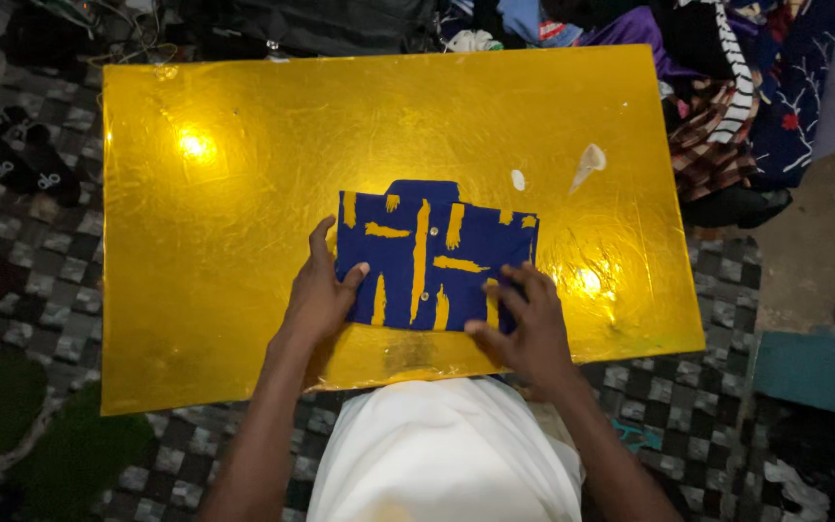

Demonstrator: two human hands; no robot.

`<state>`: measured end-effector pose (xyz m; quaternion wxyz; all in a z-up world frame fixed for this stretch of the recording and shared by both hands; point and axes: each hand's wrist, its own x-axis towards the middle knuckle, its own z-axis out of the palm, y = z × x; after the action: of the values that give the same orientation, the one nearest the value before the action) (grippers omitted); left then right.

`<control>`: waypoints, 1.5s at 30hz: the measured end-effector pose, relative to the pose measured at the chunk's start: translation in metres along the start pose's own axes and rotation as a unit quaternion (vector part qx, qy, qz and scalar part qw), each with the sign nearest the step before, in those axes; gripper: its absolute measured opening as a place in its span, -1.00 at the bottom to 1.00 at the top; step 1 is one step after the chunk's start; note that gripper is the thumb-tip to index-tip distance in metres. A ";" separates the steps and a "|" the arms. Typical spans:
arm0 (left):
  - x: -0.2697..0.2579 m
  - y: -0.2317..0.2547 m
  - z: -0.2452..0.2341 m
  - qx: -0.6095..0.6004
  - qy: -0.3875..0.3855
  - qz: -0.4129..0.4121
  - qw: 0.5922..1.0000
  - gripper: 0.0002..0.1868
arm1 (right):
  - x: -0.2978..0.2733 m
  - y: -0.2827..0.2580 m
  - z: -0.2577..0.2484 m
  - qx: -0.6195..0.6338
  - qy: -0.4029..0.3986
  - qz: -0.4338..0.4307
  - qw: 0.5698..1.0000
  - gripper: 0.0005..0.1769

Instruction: The person folds a blue and yellow patterned shirt on a yellow table. They smooth the fabric, fold the sleeves and sides, and then fold the shirt into a compact rectangle. Finally, they place the folded shirt into a white cabinet.

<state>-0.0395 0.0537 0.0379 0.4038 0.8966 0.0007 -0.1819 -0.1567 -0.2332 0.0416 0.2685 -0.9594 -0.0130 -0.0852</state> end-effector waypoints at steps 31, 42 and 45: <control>-0.040 0.030 -0.049 0.076 0.085 0.346 0.931 -0.45 | -0.020 0.053 -0.010 0.091 0.094 -0.007 0.991 -0.51; 0.031 0.007 -0.006 -0.141 0.133 0.075 0.978 -0.63 | 0.070 0.066 0.006 0.329 0.184 0.135 0.916 -0.60; 0.064 -0.019 0.023 -0.036 0.203 0.126 0.970 -0.38 | 0.082 0.070 0.037 0.227 0.167 0.185 0.942 -0.50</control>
<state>0.0096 0.0410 -0.0109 0.4472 0.8923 -0.0241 0.0563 -0.0650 -0.2758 -0.0120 0.4881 -0.8308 0.1905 -0.1876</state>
